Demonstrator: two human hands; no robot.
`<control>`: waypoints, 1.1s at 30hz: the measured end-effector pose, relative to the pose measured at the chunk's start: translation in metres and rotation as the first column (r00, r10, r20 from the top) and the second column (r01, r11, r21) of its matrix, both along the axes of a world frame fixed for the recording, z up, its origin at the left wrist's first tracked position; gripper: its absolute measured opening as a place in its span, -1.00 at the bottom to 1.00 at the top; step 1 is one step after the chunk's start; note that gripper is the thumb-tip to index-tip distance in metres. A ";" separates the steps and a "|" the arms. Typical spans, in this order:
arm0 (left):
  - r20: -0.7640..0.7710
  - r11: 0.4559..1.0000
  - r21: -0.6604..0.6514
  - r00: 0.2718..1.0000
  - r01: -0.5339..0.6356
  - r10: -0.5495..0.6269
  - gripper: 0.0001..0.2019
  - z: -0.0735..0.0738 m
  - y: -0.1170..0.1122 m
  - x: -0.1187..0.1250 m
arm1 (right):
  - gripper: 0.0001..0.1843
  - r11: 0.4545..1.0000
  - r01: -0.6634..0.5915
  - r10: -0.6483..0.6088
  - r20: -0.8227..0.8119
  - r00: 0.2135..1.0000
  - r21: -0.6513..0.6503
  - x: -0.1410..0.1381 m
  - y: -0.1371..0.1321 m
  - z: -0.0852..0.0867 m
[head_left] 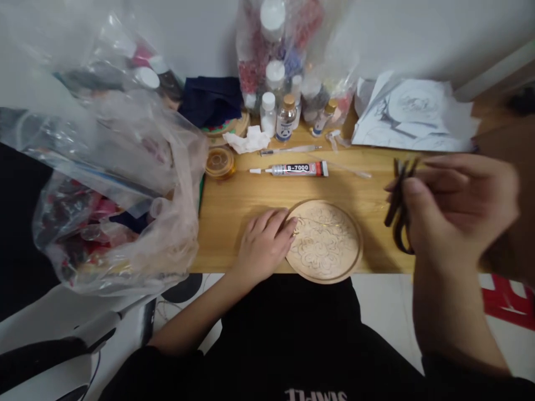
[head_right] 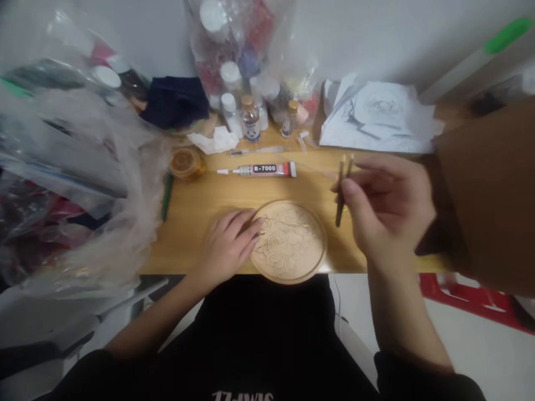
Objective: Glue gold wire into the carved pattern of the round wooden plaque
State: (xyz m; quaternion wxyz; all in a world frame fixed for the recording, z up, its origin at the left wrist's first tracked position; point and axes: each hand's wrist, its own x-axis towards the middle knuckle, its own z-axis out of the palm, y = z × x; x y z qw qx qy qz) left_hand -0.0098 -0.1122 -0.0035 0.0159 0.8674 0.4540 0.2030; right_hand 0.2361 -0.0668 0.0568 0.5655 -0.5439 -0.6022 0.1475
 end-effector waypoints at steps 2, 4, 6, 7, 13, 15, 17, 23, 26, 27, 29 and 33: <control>-0.001 1.000 -0.006 1.000 -0.002 0.002 -0.74 -0.001 0.000 0.000 | -0.86 0.999 -0.045 0.047 -0.266 0.963 0.015 -0.002 -0.011 0.007; 0.004 1.000 -0.016 1.000 0.001 -0.001 -0.74 -0.002 -0.001 0.000 | -0.91 0.981 -0.156 0.090 -0.446 0.890 -0.112 -0.002 -0.020 0.011; 0.014 1.000 -0.025 1.000 0.009 -0.009 -0.73 -0.002 0.000 0.000 | -0.87 0.918 -0.319 0.132 -0.577 0.806 -0.235 -0.001 -0.026 0.010; 0.022 1.000 -0.025 1.000 0.013 -0.013 -0.73 -0.003 0.000 0.000 | -0.85 0.875 -0.405 0.166 -0.619 0.767 -0.266 0.000 -0.028 0.008; 0.031 1.000 -0.008 0.999 0.012 -0.012 -0.74 -0.003 0.001 0.000 | -0.61 0.744 -0.607 0.355 -0.606 0.712 -0.278 -0.005 -0.039 -0.018; 0.029 1.000 -0.016 0.999 0.015 -0.015 -0.74 -0.002 0.001 0.000 | -0.60 0.737 -0.599 0.369 -0.555 0.745 -0.313 -0.011 -0.042 -0.021; 0.021 0.999 -0.029 1.000 0.013 -0.012 -0.74 -0.001 0.001 0.000 | -0.68 0.770 -0.510 0.337 -0.434 0.836 -0.384 -0.020 -0.043 -0.021; 0.021 0.999 -0.051 1.000 0.010 -0.009 -0.71 -0.001 0.002 0.000 | -0.66 0.784 -0.343 0.319 -0.138 0.938 -0.517 -0.042 -0.037 -0.028; 0.028 0.997 -0.074 1.000 0.015 -0.013 -0.70 -0.002 0.002 -0.001 | -0.65 0.759 -0.355 0.355 -0.110 0.928 -0.546 -0.043 -0.036 -0.031; 0.030 0.996 -0.082 0.999 0.016 -0.013 -0.70 -0.002 0.002 -0.001 | -0.67 0.760 -0.349 0.371 -0.076 0.926 -0.548 -0.042 -0.035 -0.031; 0.035 0.995 -0.098 0.999 0.017 -0.014 -0.69 -0.003 0.001 -0.001 | -0.69 0.776 -0.340 0.412 0.019 0.911 -0.531 -0.042 -0.033 -0.028; 0.031 0.994 -0.106 0.999 0.017 -0.014 -0.67 -0.004 0.001 -0.001 | -0.69 0.796 -0.357 0.479 0.147 0.866 -0.489 -0.044 -0.028 -0.024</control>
